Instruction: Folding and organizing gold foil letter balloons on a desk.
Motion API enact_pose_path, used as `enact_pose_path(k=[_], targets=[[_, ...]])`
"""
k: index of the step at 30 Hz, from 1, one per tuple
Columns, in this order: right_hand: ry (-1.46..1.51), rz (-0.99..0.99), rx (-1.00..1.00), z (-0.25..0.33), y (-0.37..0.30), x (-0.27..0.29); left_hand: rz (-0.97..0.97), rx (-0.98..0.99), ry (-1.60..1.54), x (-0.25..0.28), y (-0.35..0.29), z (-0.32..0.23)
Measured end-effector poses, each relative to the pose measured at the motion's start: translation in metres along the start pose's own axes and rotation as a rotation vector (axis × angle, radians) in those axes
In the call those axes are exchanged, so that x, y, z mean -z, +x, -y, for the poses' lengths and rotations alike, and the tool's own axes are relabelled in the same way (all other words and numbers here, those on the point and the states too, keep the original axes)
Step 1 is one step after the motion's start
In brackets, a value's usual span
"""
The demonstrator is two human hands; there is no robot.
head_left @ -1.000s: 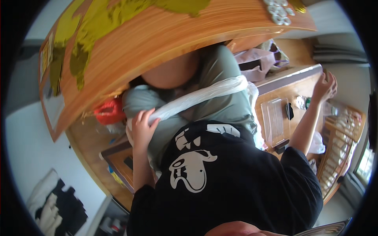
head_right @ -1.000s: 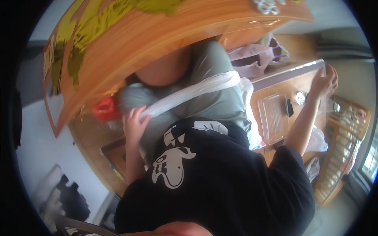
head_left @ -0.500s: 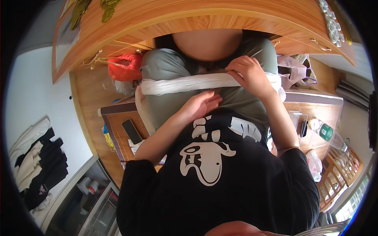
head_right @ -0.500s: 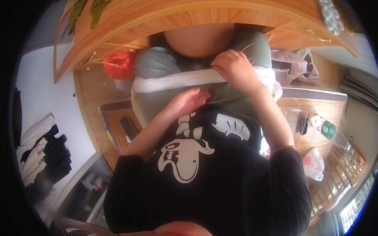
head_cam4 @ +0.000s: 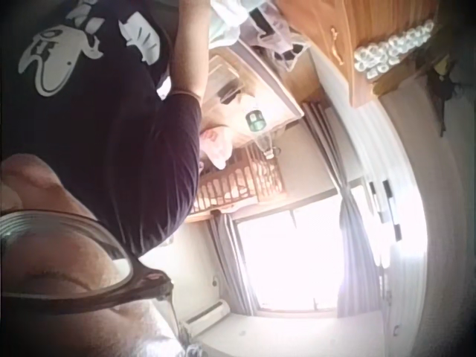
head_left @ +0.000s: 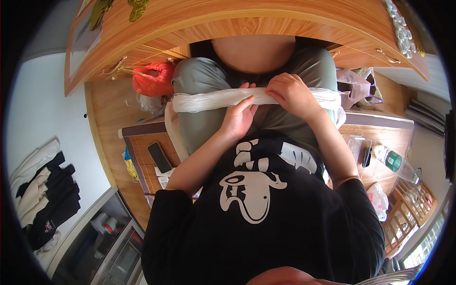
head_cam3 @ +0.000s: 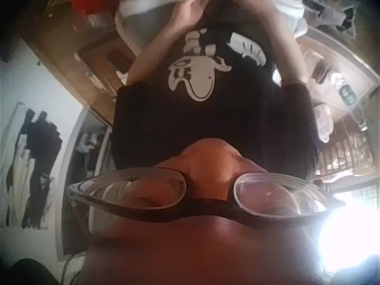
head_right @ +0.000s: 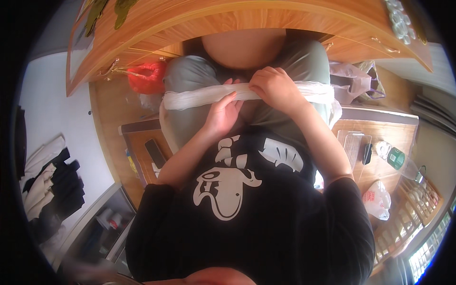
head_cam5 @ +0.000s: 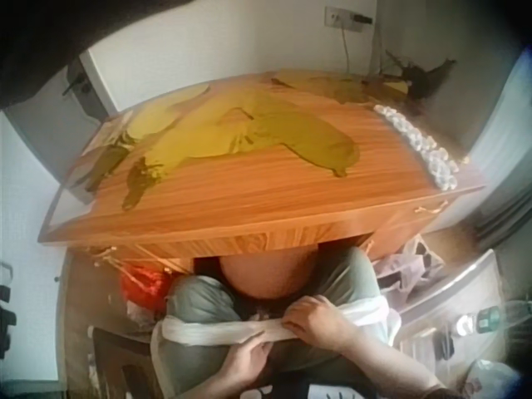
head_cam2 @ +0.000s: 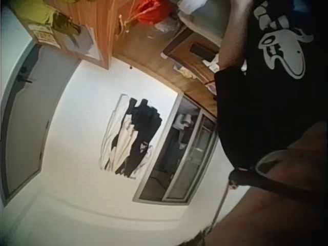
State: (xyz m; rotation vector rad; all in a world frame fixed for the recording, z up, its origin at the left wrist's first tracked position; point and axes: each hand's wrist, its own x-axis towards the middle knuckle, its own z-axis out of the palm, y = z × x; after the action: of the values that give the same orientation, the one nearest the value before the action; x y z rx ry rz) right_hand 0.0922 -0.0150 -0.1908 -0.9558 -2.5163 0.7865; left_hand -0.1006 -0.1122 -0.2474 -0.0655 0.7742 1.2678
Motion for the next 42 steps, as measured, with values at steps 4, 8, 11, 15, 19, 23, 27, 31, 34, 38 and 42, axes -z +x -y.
enact_pose_path(k=[4, 8, 11, 15, 19, 23, 27, 31, 34, 38, 42], targets=[[0.009, -0.014, 0.005, 0.0, 0.003, 0.001, 0.013, -0.028, 0.005, 0.003, 0.003, 0.002], [0.022, -0.037, 0.005, 0.005, 0.007, 0.009, 0.028, -0.048, -0.001, 0.009, 0.007, 0.006], [0.042, -0.065, -0.015, 0.004, 0.008, 0.009, 0.004, -0.053, 0.031, 0.005, 0.007, 0.008], [0.149, -0.131, -0.111, 0.011, 0.012, 0.011, 0.007, -0.056, 0.046, 0.011, 0.01, 0.008], [0.257, -0.105, -0.214, 0.022, 0.015, 0.034, 0.032, -0.001, -0.024, 0.019, 0.011, 0.007], [0.159, 0.178, -0.389, 0.003, 0.009, 0.072, -0.114, 0.105, 0.047, 0.014, 0.0, 0.002], [0.056, 0.243, -0.544, -0.04, -0.026, 0.098, -0.027, 0.427, 0.187, 0.021, -0.017, -0.02], [0.228, 0.245, -0.566, -0.017, -0.019, 0.131, 0.358, 0.518, 0.602, -0.015, -0.039, -0.086], [0.497, -0.015, -0.386, 0.007, -0.01, 0.139, 0.5, -0.283, 1.079, -0.041, -0.042, -0.124], [0.571, 0.049, -0.09, 0.067, 0.028, 0.159, 0.56, -0.967, 1.397, -0.13, -0.022, -0.14], [0.62, 0.056, 0.196, 0.106, 0.066, 0.16, 0.928, -0.387, 0.992, -0.171, -0.018, -0.106]])
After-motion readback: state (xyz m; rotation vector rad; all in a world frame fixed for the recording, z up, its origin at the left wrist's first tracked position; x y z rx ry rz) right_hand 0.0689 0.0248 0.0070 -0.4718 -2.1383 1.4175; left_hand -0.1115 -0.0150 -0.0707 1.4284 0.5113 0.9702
